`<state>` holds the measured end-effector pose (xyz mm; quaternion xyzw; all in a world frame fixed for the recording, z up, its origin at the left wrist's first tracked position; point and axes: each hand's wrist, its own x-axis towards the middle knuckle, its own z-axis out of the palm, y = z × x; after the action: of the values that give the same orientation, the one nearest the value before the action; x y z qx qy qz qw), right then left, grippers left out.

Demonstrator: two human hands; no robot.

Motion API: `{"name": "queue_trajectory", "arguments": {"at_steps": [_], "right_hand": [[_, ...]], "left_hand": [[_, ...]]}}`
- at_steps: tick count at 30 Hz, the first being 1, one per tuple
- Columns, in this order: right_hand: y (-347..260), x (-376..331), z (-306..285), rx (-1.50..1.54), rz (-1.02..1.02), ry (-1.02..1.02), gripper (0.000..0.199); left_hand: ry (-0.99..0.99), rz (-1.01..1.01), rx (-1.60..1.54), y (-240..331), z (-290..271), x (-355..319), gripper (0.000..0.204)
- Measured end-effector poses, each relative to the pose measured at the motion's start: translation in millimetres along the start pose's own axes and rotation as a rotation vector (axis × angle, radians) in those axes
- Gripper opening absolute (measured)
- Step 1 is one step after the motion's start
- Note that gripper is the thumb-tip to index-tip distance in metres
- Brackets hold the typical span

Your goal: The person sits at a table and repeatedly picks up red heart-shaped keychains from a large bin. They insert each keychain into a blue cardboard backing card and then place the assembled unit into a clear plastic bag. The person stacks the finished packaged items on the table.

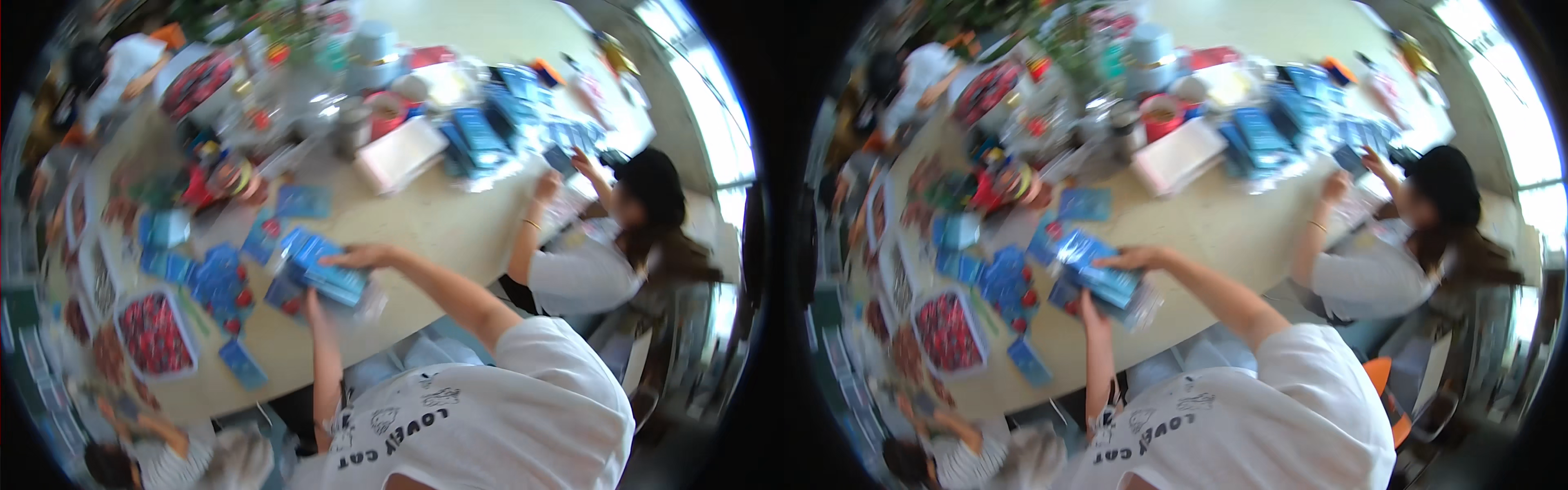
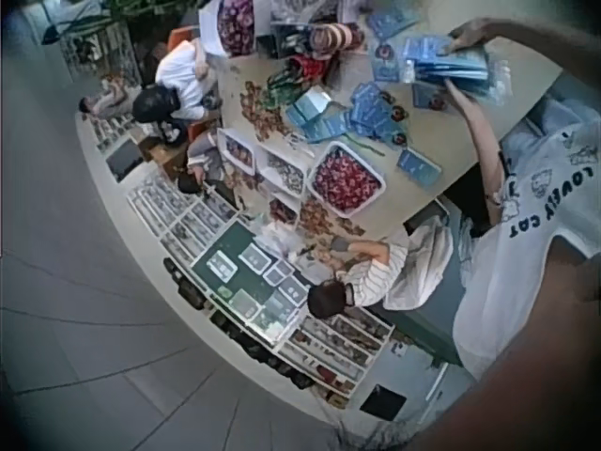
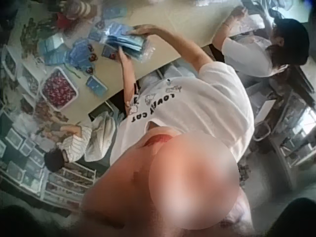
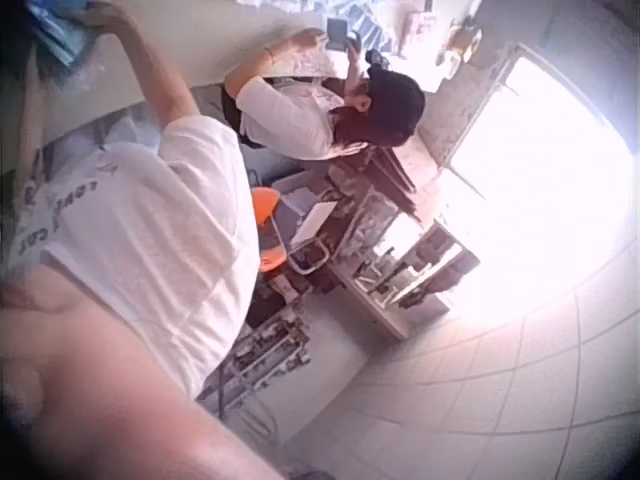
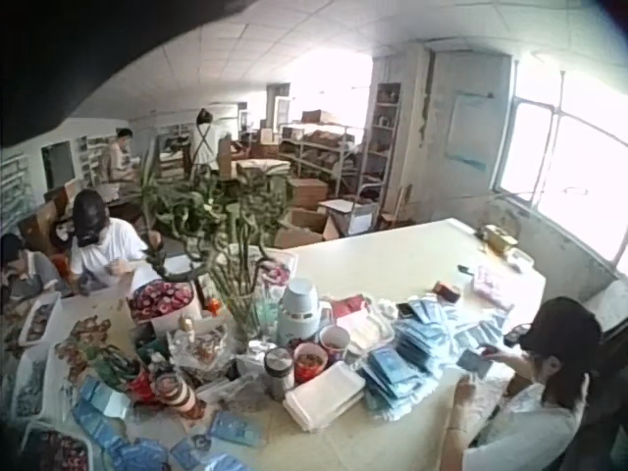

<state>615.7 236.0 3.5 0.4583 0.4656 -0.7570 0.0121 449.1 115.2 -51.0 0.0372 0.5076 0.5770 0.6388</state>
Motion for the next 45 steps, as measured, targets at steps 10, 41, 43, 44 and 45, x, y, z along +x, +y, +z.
{"name": "queue_trajectory", "arguments": {"at_steps": [10,41,43,44,45], "right_hand": [[76.4,-76.3,3.4,0.452,-0.059,0.017,0.083],[194.0,-201.1,-638.9,-0.480,0.180,1.208,0.098],[169.5,-188.5,-646.1,-0.317,-0.151,1.041,0.088],[170.5,-194.6,-648.2,-0.152,-0.170,0.962,0.081],[180.8,-197.7,-661.9,-0.166,-0.108,0.939,0.082]], "left_hand": [[0.126,-0.118,0.309,-28.9,55.3,-60.5,0.053],[-0.621,0.449,0.688,-359.3,586.6,213.6,0.089],[-0.582,0.467,0.750,-352.3,587.8,236.4,0.086],[-0.630,0.406,0.649,-350.1,591.4,228.0,0.080],[-0.633,0.356,0.715,-351.7,588.8,217.8,0.079]]}}
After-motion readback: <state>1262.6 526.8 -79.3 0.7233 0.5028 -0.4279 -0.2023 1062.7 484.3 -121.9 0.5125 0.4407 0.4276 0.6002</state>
